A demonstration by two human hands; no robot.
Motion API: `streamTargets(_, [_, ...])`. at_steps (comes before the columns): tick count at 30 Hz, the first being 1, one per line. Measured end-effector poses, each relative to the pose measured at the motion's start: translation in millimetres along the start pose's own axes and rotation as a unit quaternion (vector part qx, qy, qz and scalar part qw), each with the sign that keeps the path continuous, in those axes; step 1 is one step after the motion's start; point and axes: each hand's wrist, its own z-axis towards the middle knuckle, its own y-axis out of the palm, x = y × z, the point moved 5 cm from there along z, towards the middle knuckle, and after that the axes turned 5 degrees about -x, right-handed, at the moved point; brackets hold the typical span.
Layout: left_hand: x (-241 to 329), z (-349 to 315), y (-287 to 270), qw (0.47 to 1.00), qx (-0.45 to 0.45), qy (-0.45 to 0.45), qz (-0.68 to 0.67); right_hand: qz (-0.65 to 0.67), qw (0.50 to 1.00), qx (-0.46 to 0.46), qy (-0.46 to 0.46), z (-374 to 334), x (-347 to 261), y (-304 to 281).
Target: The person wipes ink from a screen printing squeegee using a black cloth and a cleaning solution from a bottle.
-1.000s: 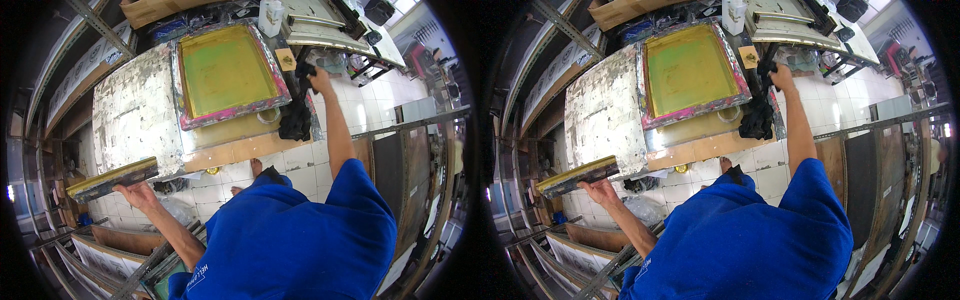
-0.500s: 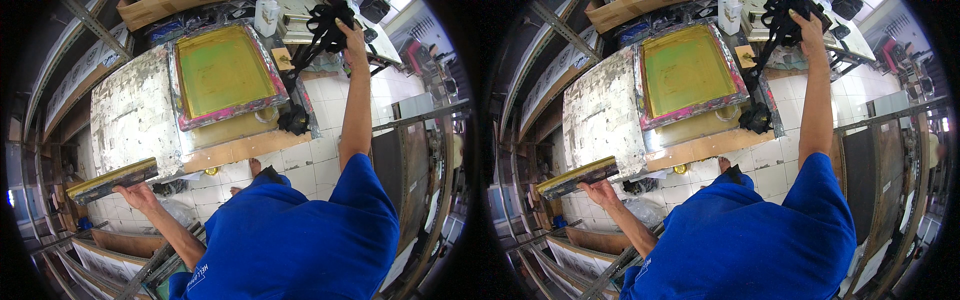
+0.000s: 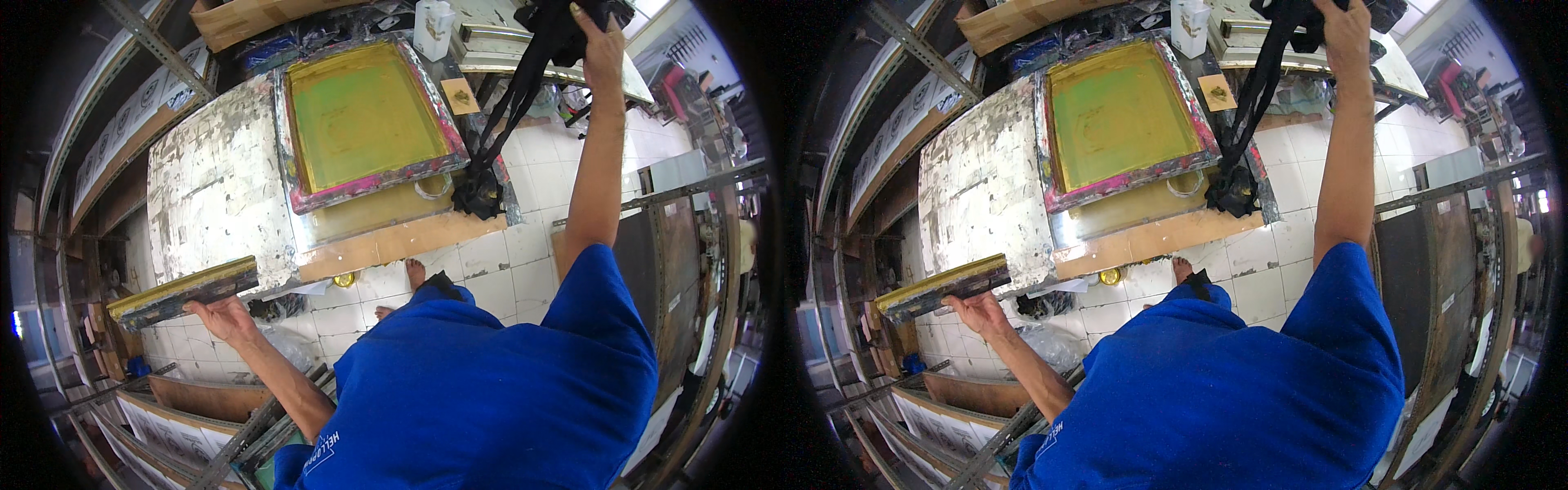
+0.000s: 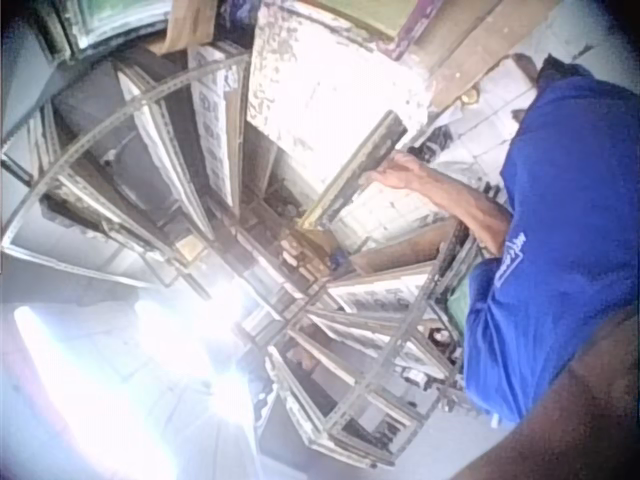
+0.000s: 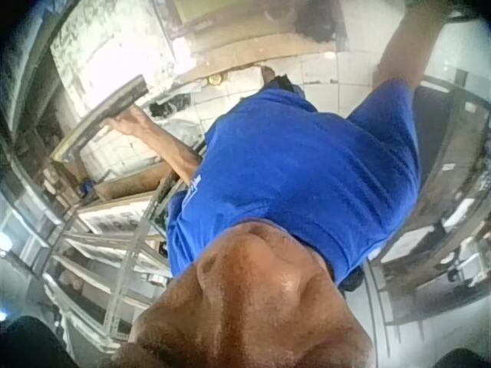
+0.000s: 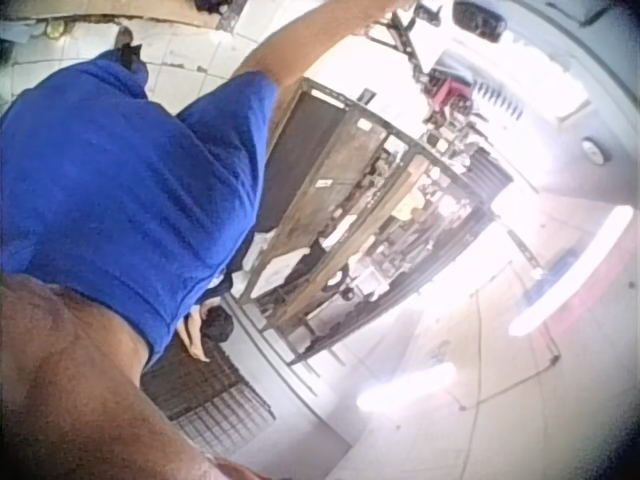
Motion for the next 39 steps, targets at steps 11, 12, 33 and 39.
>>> streamTargets(11, [6, -6, 9, 1.0, -0.013, 0.0, 0.016, -0.39, 0.839, -0.323, 0.2, -144, 192, 21])
streamTargets(12, [5, -2, 3, 1.0, -0.022, -0.012, 0.011, -0.394, 0.829, -0.341, 0.201, -166, 212, 22])
streamTargets(33, [8, 13, -32, 0.999, -0.022, -0.013, -0.032, -0.424, 0.79, -0.418, 0.145, -291, 136, 4])
streamTargets(39, [15, 8, -27, 1.0, -0.013, -0.004, -0.001, -0.245, 0.869, -0.35, 0.249, -225, 87, -5])
